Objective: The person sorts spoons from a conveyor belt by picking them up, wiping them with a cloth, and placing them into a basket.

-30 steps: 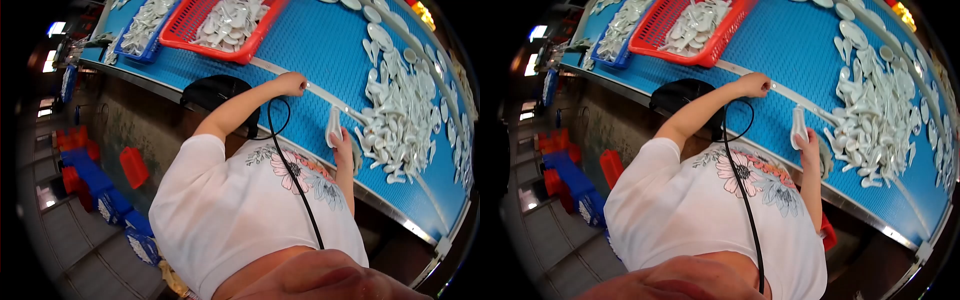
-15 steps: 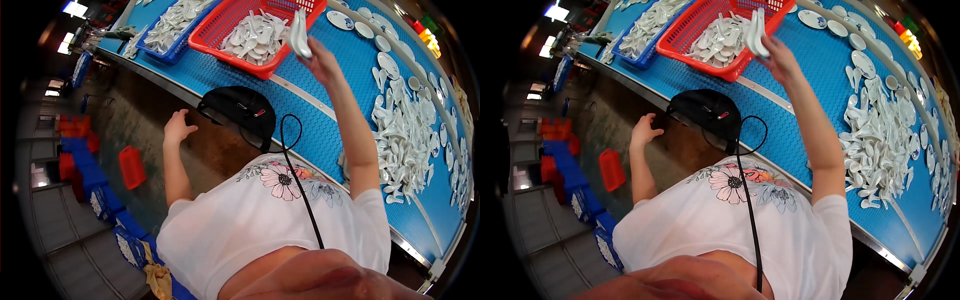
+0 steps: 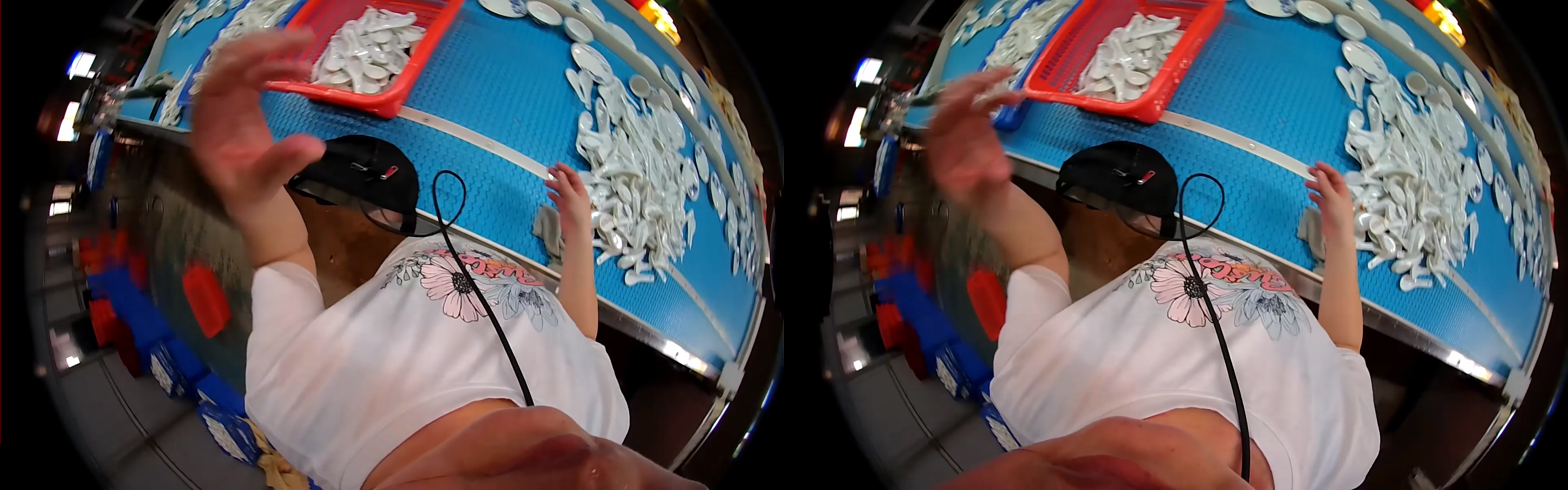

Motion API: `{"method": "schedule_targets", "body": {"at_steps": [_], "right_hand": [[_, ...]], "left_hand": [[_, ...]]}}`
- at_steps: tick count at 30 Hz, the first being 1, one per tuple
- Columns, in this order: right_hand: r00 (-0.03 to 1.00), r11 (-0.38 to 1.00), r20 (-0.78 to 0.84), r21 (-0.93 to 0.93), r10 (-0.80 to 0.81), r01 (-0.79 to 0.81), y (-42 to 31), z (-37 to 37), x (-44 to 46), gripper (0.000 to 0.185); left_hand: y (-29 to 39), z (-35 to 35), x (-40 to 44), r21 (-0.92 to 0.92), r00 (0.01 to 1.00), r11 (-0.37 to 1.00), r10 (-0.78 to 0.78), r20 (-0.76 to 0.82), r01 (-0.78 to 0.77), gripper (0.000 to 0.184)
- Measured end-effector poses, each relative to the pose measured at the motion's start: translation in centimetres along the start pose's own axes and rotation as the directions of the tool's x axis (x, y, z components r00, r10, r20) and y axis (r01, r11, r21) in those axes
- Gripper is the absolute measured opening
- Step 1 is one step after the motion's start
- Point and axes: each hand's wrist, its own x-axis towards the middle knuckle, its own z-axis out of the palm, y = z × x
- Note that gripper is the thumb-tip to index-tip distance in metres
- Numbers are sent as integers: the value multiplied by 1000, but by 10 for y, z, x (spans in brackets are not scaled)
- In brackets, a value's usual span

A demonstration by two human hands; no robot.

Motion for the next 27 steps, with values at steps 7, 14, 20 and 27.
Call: {"method": "schedule_targets", "body": {"at_steps": [7,14,20,27], "right_hand": [[893,935,-370,-331,-256,130,49,-104,-74,23],[840,392,-65,-902,-539,181,73,-61,-92,42],[869,418,-96,-898,-486,134,83,-71,-67,29],[871,627,-246,-774,-426,89,122,-83,-55,29]], "left_hand": [[23,20,92,-649,913,716,401,80,-258,77],[26,40,107,-772,866,572,497,57,-278,73],[37,38,109,-785,855,523,519,-18,-333,70],[20,63,118,-777,955,560,230,-187,-287,66]]}}
